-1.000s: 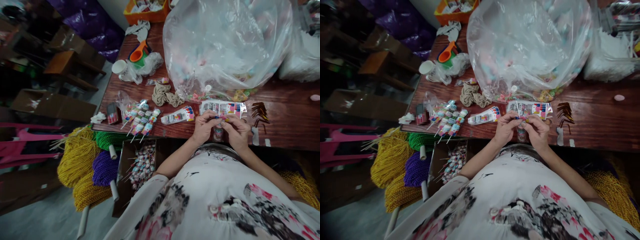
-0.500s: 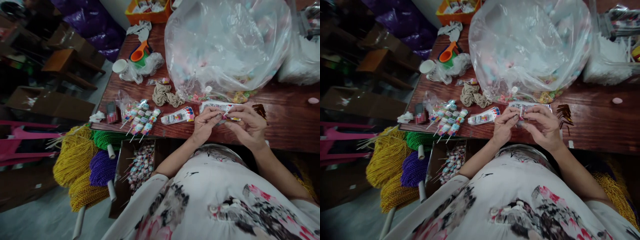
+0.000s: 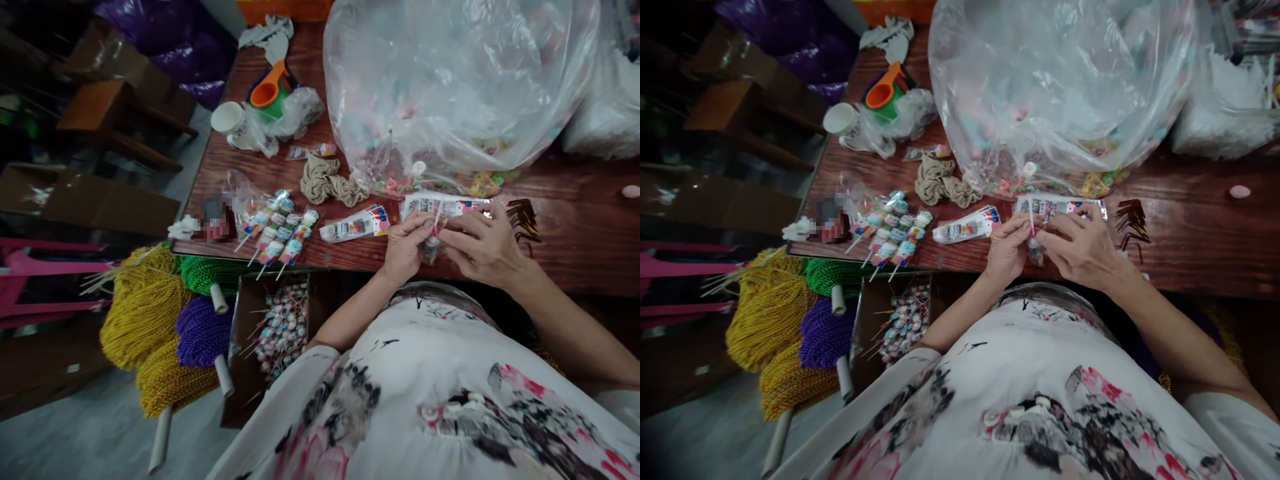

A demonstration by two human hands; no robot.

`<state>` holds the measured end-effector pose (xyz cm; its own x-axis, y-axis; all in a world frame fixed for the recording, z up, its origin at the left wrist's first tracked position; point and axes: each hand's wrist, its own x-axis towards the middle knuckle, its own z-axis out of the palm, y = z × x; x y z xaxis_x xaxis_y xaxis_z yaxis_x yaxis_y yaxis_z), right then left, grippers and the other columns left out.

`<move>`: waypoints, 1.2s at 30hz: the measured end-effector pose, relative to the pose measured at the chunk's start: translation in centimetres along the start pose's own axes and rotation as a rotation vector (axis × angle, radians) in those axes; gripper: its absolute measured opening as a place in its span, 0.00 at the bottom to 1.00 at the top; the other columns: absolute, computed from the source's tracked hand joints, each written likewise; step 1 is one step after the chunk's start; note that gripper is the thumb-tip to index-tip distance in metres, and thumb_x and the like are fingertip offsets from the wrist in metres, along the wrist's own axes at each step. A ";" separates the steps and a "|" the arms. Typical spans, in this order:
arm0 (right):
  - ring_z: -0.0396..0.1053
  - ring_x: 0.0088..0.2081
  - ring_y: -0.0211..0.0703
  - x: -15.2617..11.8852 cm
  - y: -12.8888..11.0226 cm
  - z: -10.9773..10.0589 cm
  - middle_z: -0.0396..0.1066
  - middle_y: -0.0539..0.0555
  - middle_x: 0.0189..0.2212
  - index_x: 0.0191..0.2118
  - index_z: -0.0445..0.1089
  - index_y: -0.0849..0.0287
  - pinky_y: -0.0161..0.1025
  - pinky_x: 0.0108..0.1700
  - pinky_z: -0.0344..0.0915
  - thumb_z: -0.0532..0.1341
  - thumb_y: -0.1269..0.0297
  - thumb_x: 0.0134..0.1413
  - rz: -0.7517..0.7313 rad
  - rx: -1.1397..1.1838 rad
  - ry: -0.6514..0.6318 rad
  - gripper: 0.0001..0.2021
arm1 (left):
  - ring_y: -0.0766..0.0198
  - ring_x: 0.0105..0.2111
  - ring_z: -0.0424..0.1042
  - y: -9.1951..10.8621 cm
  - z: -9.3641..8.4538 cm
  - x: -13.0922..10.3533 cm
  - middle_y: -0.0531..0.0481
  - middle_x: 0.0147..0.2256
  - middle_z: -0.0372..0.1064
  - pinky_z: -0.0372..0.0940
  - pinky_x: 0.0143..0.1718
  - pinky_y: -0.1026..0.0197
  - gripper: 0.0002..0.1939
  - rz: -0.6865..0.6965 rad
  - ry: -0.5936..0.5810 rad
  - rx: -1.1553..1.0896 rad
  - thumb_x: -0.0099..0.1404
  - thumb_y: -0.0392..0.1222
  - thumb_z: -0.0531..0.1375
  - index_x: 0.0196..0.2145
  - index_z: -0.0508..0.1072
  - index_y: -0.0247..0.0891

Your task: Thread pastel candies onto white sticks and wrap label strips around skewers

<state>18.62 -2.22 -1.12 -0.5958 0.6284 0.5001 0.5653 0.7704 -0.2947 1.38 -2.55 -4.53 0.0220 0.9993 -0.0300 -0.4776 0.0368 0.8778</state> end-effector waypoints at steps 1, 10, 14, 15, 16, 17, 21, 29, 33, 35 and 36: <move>0.72 0.42 0.46 -0.2 0.0 0.2 0.76 0.51 0.43 0.49 0.73 0.46 0.51 0.51 0.58 0.64 0.67 0.57 0.009 0.038 0.037 0.15 | 0.66 0.39 0.72 0.0 0.0 0.1 0.51 0.36 0.73 0.68 0.44 0.60 0.12 -0.022 0.006 -0.023 0.54 0.53 0.71 0.30 0.83 0.44; 0.74 0.41 0.46 -0.4 -0.2 0.9 0.78 0.52 0.41 0.46 0.74 0.51 0.46 0.45 0.60 0.62 0.70 0.56 0.068 0.124 0.063 0.12 | 0.65 0.42 0.72 -0.4 0.1 -0.5 0.51 0.38 0.72 0.67 0.46 0.59 0.09 0.022 -0.051 -0.069 0.56 0.51 0.71 0.31 0.83 0.45; 0.73 0.39 0.45 -0.4 -0.6 0.7 0.78 0.52 0.39 0.44 0.74 0.52 0.45 0.43 0.58 0.61 0.71 0.56 0.050 0.060 -0.008 0.11 | 0.64 0.46 0.72 -0.5 -0.2 -0.8 0.51 0.38 0.72 0.65 0.55 0.54 0.07 0.084 -0.106 -0.023 0.59 0.50 0.70 0.32 0.83 0.46; 0.72 0.39 0.45 -0.4 -0.7 0.7 0.78 0.52 0.39 0.44 0.73 0.53 0.45 0.43 0.57 0.61 0.72 0.56 0.041 0.039 -0.023 0.11 | 0.64 0.47 0.72 -0.6 -0.3 -0.8 0.51 0.38 0.71 0.64 0.56 0.54 0.06 0.110 -0.127 -0.011 0.60 0.49 0.69 0.33 0.83 0.47; 0.72 0.39 0.45 -0.5 -0.8 0.7 0.78 0.52 0.39 0.44 0.73 0.53 0.45 0.42 0.57 0.61 0.72 0.56 0.032 0.020 -0.035 0.11 | 0.64 0.47 0.72 -0.7 -0.4 -0.8 0.51 0.38 0.71 0.64 0.56 0.54 0.05 0.134 -0.147 0.000 0.61 0.48 0.69 0.33 0.83 0.48; 0.72 0.38 0.45 -0.6 -0.9 0.8 0.78 0.52 0.39 0.44 0.73 0.53 0.45 0.42 0.56 0.61 0.72 0.56 0.027 0.004 -0.041 0.11 | 0.64 0.47 0.72 -0.8 -0.6 -0.7 0.52 0.38 0.71 0.64 0.56 0.54 0.04 0.153 -0.165 0.008 0.62 0.46 0.68 0.34 0.83 0.48; 0.72 0.38 0.44 -0.8 -0.8 0.8 0.77 0.52 0.37 0.43 0.74 0.54 0.45 0.43 0.57 0.61 0.72 0.57 0.027 -0.015 -0.067 0.10 | 0.65 0.47 0.71 -1.3 -1.0 -0.8 0.52 0.38 0.72 0.63 0.56 0.55 0.04 0.160 -0.184 0.009 0.62 0.43 0.68 0.36 0.83 0.49; 0.76 0.37 0.44 0.0 -0.9 -0.8 0.78 0.52 0.37 0.36 0.77 0.51 0.43 0.41 0.70 0.67 0.70 0.54 0.233 0.484 0.217 0.05 | 0.65 0.45 0.71 -0.5 0.1 -0.9 0.51 0.40 0.72 0.65 0.52 0.59 0.06 0.137 -0.183 -0.015 0.62 0.46 0.68 0.38 0.83 0.49; 0.75 0.37 0.45 0.2 -2.0 -0.1 0.77 0.51 0.33 0.30 0.76 0.53 0.44 0.42 0.72 0.71 0.69 0.48 0.453 0.624 0.464 0.05 | 0.67 0.43 0.72 -0.1 0.6 -0.5 0.52 0.40 0.73 0.66 0.48 0.61 0.07 0.212 -0.138 0.045 0.63 0.47 0.67 0.39 0.83 0.49; 0.75 0.37 0.45 -0.1 -2.4 0.5 0.77 0.51 0.32 0.32 0.76 0.54 0.44 0.42 0.73 0.71 0.69 0.48 0.515 0.647 0.546 0.05 | 0.66 0.43 0.73 0.1 0.6 -0.3 0.51 0.40 0.74 0.67 0.48 0.61 0.08 0.250 -0.112 0.104 0.64 0.48 0.66 0.39 0.83 0.47; 0.75 0.38 0.45 -0.3 -2.5 0.7 0.77 0.51 0.34 0.35 0.76 0.53 0.45 0.43 0.73 0.71 0.69 0.49 0.520 0.648 0.544 0.07 | 0.66 0.43 0.73 0.2 0.6 -0.2 0.50 0.40 0.75 0.67 0.48 0.61 0.08 0.271 -0.103 0.136 0.65 0.48 0.65 0.39 0.83 0.46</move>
<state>17.06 -4.26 -1.10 0.0725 0.8951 0.4399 0.1648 0.4242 -0.8904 1.79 -2.76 -4.09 0.0017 0.9666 0.2561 -0.3568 -0.2387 0.9032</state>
